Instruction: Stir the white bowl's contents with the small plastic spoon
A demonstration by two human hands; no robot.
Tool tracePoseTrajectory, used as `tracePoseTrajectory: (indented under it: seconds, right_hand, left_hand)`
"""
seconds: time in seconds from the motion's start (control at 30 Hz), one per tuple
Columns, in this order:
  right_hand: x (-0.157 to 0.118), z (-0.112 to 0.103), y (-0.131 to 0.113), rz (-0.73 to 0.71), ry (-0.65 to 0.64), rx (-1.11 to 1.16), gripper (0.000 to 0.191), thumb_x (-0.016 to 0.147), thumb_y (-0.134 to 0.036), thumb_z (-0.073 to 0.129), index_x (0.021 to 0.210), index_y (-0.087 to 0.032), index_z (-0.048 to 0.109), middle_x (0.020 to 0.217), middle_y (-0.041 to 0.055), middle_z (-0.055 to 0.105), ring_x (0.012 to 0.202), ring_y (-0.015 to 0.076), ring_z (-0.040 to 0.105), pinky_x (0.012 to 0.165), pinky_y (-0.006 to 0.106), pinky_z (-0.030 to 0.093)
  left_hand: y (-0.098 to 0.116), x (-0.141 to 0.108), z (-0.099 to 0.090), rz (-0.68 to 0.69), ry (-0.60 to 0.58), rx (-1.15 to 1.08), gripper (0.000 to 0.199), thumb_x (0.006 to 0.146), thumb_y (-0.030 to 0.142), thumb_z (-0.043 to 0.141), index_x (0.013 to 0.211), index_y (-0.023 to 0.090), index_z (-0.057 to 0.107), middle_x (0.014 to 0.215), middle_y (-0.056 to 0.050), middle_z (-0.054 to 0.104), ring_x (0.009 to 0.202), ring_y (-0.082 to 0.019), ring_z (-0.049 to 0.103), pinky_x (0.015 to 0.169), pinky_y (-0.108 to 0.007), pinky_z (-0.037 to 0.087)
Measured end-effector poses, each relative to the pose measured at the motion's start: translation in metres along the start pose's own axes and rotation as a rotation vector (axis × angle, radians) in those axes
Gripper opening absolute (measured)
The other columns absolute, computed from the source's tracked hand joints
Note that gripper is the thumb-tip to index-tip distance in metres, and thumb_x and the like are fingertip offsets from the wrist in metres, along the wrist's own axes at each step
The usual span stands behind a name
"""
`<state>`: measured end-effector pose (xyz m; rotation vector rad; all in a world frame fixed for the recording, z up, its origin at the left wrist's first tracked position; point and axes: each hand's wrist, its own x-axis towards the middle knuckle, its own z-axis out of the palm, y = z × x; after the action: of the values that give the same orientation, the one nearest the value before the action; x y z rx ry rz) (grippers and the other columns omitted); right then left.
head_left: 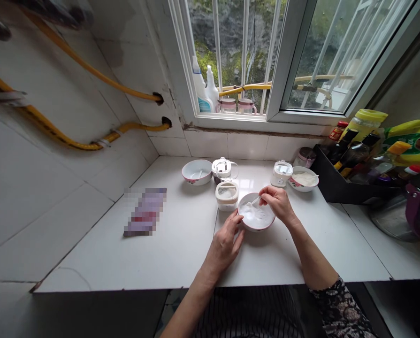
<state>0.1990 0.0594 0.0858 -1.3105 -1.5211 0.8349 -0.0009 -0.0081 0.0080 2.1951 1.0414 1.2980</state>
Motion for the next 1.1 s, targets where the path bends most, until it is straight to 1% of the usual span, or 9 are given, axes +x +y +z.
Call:
tracePoseTrajectory:
  seconds: [0.13, 0.23, 0.33, 0.43, 0.6, 0.67, 0.8, 0.97, 1.1]
  right_hand:
    - [0.004, -0.007, -0.001, 0.085, 0.045, 0.17, 0.012, 0.063, -0.024, 0.055, 0.063, -0.019, 0.066, 0.05, 0.0007, 0.065, 0.051, 0.0148, 0.055, 0.058, 0.028, 0.047]
    - [0.006, -0.009, -0.001, 0.125, 0.058, 0.214, 0.011, 0.06, -0.024, 0.055, 0.061, -0.019, 0.065, 0.047, 0.0007, 0.064, 0.048, 0.0143, 0.052, 0.056, 0.028, 0.046]
    - [0.006, -0.008, -0.001, 0.139, 0.085, 0.176, 0.012, 0.058, -0.023, 0.053, 0.059, -0.019, 0.064, 0.045, 0.0003, 0.062, 0.048, 0.014, 0.051, 0.055, 0.028, 0.045]
    - [0.006, -0.007, -0.001, 0.137, 0.075, 0.156, 0.013, 0.058, -0.023, 0.052, 0.059, -0.019, 0.064, 0.046, 0.0002, 0.062, 0.048, 0.014, 0.052, 0.055, 0.027, 0.045]
    - [0.002, -0.001, 0.0, 0.066, 0.07, 0.038, 0.014, 0.062, -0.024, 0.052, 0.061, -0.019, 0.065, 0.049, -0.0004, 0.063, 0.052, 0.0146, 0.055, 0.058, 0.027, 0.045]
    - [0.001, 0.003, 0.0, 0.054, 0.045, 0.013, 0.014, 0.062, -0.024, 0.052, 0.062, -0.02, 0.066, 0.049, -0.0009, 0.063, 0.052, 0.0147, 0.056, 0.059, 0.027, 0.046]
    - [0.001, 0.005, 0.0, 0.085, -0.008, 0.116, 0.013, 0.061, -0.024, 0.053, 0.062, -0.02, 0.065, 0.048, -0.0008, 0.063, 0.05, 0.0143, 0.054, 0.056, 0.027, 0.046]
    - [0.005, -0.004, 0.0, 0.128, 0.048, 0.259, 0.011, 0.06, -0.025, 0.056, 0.06, -0.019, 0.065, 0.047, 0.0002, 0.063, 0.048, 0.0142, 0.053, 0.054, 0.028, 0.046]
    - [0.008, -0.009, 0.002, 0.166, 0.031, 0.333, 0.011, 0.058, -0.026, 0.058, 0.059, -0.019, 0.066, 0.046, 0.0008, 0.063, 0.046, 0.0146, 0.055, 0.053, 0.029, 0.047]
  left_hand:
    - [0.0, 0.0, -0.001, -0.001, 0.0, 0.007, 0.038, 0.094, 0.011, 0.049, 0.131, 0.023, 0.046, 0.144, -0.016, 0.052, 0.128, -0.027, 0.059, 0.088, -0.037, 0.062]
    - [0.001, 0.0, -0.002, -0.006, -0.008, 0.018, 0.04, 0.094, 0.01, 0.049, 0.131, 0.024, 0.046, 0.143, -0.015, 0.052, 0.128, -0.027, 0.059, 0.089, -0.038, 0.062]
    - [0.002, 0.001, -0.002, -0.005, -0.013, 0.01, 0.039, 0.094, 0.01, 0.048, 0.131, 0.023, 0.046, 0.144, -0.016, 0.052, 0.129, -0.027, 0.058, 0.087, -0.036, 0.062]
    - [0.003, 0.001, -0.002, -0.008, -0.015, -0.002, 0.038, 0.094, 0.01, 0.048, 0.13, 0.022, 0.046, 0.144, -0.017, 0.051, 0.131, -0.027, 0.057, 0.086, -0.034, 0.063]
    - [0.002, 0.001, -0.001, 0.002, -0.009, 0.006, 0.039, 0.094, 0.009, 0.048, 0.131, 0.023, 0.045, 0.144, -0.017, 0.051, 0.132, -0.027, 0.055, 0.087, -0.035, 0.063]
    - [0.002, 0.001, -0.001, 0.008, -0.007, 0.01, 0.039, 0.094, 0.009, 0.048, 0.131, 0.023, 0.045, 0.144, -0.016, 0.051, 0.133, -0.028, 0.054, 0.087, -0.036, 0.062]
    - [0.002, 0.001, -0.001, -0.007, -0.012, 0.004, 0.039, 0.094, 0.01, 0.048, 0.131, 0.023, 0.045, 0.144, -0.016, 0.051, 0.132, -0.028, 0.056, 0.088, -0.037, 0.062]
    - [0.002, 0.001, -0.002, -0.008, -0.014, 0.002, 0.039, 0.094, 0.01, 0.048, 0.131, 0.024, 0.045, 0.144, -0.016, 0.051, 0.132, -0.028, 0.055, 0.086, -0.036, 0.063]
    - [0.002, 0.001, -0.002, -0.006, -0.017, 0.017, 0.039, 0.094, 0.009, 0.048, 0.131, 0.023, 0.045, 0.144, -0.016, 0.051, 0.131, -0.027, 0.056, 0.086, -0.036, 0.063]
